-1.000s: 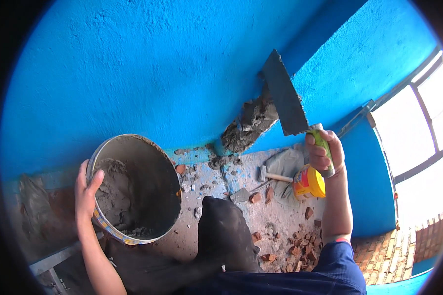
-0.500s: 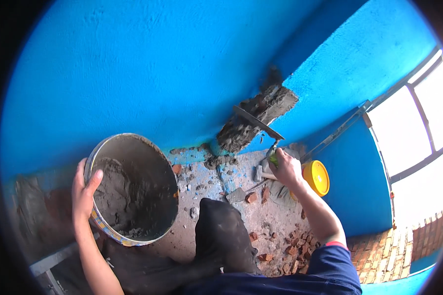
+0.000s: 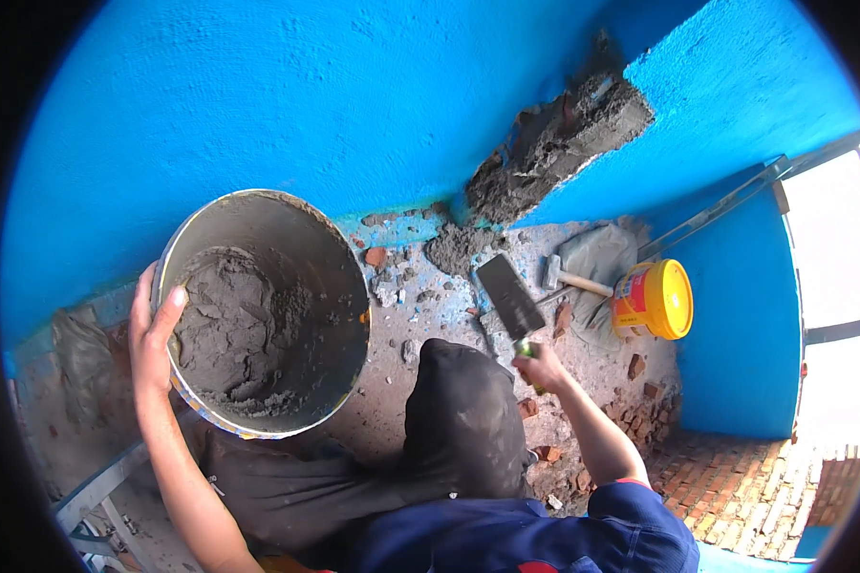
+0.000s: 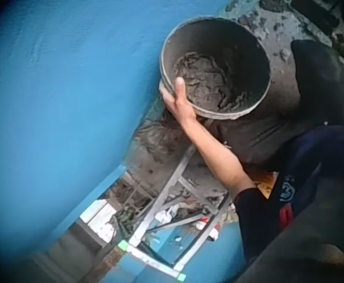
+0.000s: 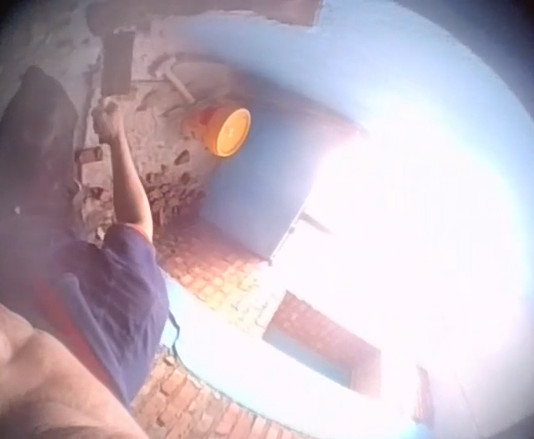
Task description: The person picks up a bucket of cement, scoops cement with a trowel, and applies and spreads the cement onto a damaged wall corner.
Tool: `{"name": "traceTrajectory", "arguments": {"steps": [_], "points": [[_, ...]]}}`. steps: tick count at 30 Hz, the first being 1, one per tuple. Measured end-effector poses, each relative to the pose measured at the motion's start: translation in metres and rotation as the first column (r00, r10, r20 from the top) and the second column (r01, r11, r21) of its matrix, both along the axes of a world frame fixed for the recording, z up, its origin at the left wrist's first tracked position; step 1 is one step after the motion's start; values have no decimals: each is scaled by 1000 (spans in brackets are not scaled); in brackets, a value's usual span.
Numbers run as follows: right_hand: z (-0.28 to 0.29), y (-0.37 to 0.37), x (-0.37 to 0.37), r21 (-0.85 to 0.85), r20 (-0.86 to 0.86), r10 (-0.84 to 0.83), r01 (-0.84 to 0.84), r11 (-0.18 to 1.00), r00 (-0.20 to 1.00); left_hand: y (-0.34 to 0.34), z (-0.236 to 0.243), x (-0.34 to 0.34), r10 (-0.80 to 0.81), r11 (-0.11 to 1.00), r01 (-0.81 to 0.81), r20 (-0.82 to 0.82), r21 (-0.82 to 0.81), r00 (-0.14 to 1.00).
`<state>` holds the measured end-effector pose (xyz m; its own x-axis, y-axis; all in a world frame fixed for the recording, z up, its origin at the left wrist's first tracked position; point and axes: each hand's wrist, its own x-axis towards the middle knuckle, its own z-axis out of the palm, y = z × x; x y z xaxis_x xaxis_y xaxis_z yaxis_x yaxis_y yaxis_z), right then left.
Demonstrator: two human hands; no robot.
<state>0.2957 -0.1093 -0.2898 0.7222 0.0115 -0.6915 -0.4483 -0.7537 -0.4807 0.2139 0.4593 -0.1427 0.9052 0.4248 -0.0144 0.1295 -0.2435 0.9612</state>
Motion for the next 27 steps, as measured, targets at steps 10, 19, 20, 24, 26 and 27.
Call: {"name": "traceTrajectory", "arguments": {"steps": [10, 19, 20, 24, 26, 27], "points": [[-84, 5, 66, 287, -316, 19, 77, 955, 949, -7, 5, 2, 36, 999, -37, -62, -10, 997], [-93, 36, 106, -76, 164, 255, -245, 967, 953, -21, 12, 10, 58, 998, -55, -62, 43, 996], [-92, 38, 99, -130, 282, 305, -279, 951, 910, -20, 15, 9, 66, 997, -64, -42, 45, 997], [-50, 21, 69, -70, 376, 260, -253, 965, 890, -30, 8, 17, 87, 996, -87, -6, 25, 996], [3, 26, 59, 66, 318, 203, -235, 970, 926, -31, 7, 17, 53, 998, -53, 8, -34, 999], [38, 32, 55, 80, 346, 230, -273, 959, 910, -29, 7, 15, 44, 998, -43, 21, -52, 999]]}}
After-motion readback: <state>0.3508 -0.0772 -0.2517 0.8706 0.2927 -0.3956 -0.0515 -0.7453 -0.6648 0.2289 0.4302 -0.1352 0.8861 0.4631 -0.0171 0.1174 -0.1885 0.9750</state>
